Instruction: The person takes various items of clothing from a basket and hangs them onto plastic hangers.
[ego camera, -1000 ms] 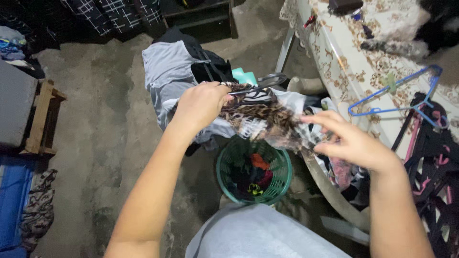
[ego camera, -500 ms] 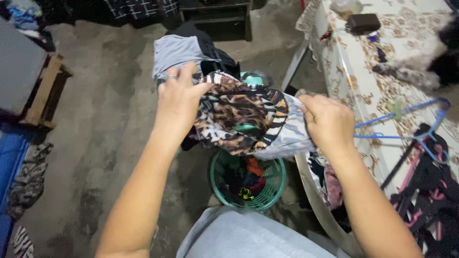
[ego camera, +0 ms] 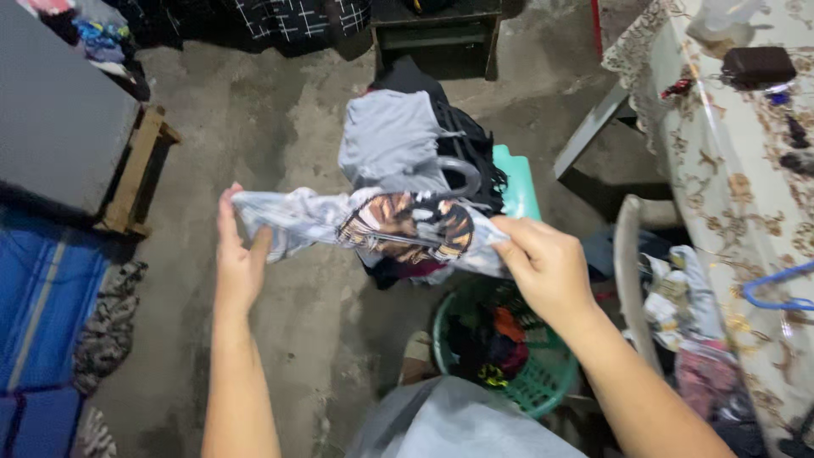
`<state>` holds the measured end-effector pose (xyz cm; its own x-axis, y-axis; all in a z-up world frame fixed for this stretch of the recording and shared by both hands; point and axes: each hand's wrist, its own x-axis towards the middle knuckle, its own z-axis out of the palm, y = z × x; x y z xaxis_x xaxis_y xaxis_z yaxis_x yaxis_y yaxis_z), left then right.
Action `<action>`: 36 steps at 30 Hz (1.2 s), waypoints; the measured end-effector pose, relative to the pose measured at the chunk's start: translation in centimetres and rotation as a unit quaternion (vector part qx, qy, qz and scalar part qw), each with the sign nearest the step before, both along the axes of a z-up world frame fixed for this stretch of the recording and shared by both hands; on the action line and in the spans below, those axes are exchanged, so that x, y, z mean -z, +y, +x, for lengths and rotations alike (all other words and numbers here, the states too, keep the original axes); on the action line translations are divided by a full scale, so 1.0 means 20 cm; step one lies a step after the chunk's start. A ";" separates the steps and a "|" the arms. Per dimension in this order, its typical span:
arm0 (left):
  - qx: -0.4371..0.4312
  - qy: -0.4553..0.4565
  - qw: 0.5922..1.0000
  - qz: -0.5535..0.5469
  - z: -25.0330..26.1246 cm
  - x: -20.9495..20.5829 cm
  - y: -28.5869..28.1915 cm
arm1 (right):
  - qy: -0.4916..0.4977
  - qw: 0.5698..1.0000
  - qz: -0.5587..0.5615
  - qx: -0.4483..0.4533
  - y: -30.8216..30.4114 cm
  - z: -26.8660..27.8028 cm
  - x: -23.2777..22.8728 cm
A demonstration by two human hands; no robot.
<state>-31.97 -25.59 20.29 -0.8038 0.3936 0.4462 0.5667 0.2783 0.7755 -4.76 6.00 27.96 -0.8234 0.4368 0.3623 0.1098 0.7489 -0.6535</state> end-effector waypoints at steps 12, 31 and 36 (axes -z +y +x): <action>-0.047 -0.259 0.959 0.103 -1.06 -0.03 -0.01 | 0.045 0.922 -0.346 0.166 0.02 -0.62 0.57; 0.110 0.093 0.932 -0.333 0.02 0.67 0.86 | -0.092 0.720 -0.594 0.346 0.16 0.27 2.36; 0.117 0.115 0.937 -0.310 0.53 0.89 0.70 | -0.151 0.682 -0.622 0.356 -0.20 1.14 2.61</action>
